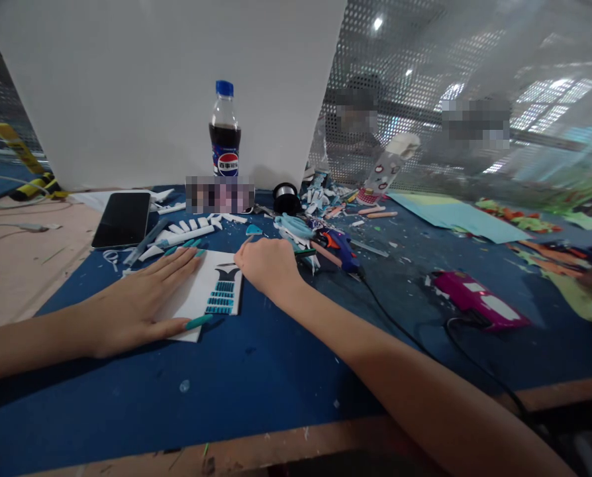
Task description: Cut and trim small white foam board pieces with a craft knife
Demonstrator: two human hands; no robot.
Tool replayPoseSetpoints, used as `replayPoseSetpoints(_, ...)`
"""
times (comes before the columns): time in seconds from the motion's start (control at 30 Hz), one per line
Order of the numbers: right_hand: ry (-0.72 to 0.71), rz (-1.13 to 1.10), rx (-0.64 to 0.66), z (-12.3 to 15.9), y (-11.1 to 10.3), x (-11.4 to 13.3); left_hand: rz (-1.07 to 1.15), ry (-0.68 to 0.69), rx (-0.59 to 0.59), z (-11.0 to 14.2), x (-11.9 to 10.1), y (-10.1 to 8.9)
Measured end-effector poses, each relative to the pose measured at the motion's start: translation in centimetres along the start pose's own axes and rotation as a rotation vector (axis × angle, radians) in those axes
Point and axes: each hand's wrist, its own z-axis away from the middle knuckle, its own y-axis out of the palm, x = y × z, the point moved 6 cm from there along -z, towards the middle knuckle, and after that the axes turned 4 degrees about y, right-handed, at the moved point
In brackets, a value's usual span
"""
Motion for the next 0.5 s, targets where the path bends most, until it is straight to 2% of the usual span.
replayPoseSetpoints(0.5, 0.009, 0.008, 0.123, 0.23, -0.08, -0.55, 0.013, -0.036, 0.024, -0.14, -0.13, -0.15)
